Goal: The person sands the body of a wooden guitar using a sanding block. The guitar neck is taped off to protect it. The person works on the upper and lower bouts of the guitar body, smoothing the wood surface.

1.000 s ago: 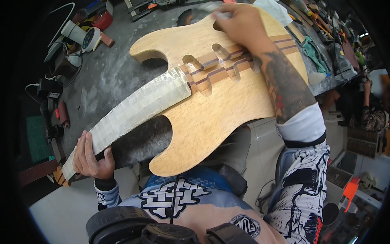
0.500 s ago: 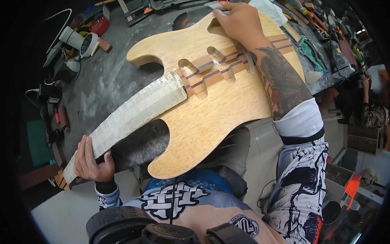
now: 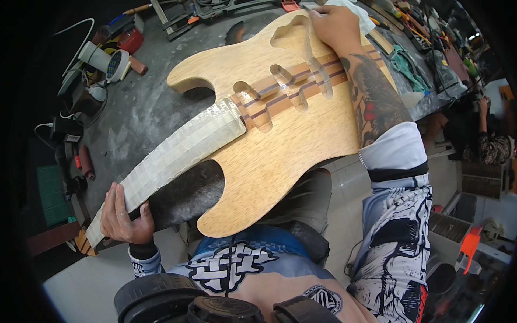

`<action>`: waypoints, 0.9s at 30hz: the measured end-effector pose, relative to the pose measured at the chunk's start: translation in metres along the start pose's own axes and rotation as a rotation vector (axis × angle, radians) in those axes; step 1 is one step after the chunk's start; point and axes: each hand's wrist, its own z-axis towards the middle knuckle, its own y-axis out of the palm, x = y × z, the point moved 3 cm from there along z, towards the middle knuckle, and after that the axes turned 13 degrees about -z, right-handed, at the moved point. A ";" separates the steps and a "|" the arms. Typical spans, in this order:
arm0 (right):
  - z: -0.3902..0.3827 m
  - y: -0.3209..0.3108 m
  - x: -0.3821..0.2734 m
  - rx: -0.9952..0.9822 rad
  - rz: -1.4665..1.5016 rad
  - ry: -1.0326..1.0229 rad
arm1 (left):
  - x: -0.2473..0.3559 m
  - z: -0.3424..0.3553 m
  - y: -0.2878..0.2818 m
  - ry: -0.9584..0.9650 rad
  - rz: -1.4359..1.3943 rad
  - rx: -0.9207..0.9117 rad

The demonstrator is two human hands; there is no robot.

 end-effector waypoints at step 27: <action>-0.031 0.000 -0.059 0.084 0.124 -0.456 | -0.001 -0.001 -0.001 0.002 0.008 -0.005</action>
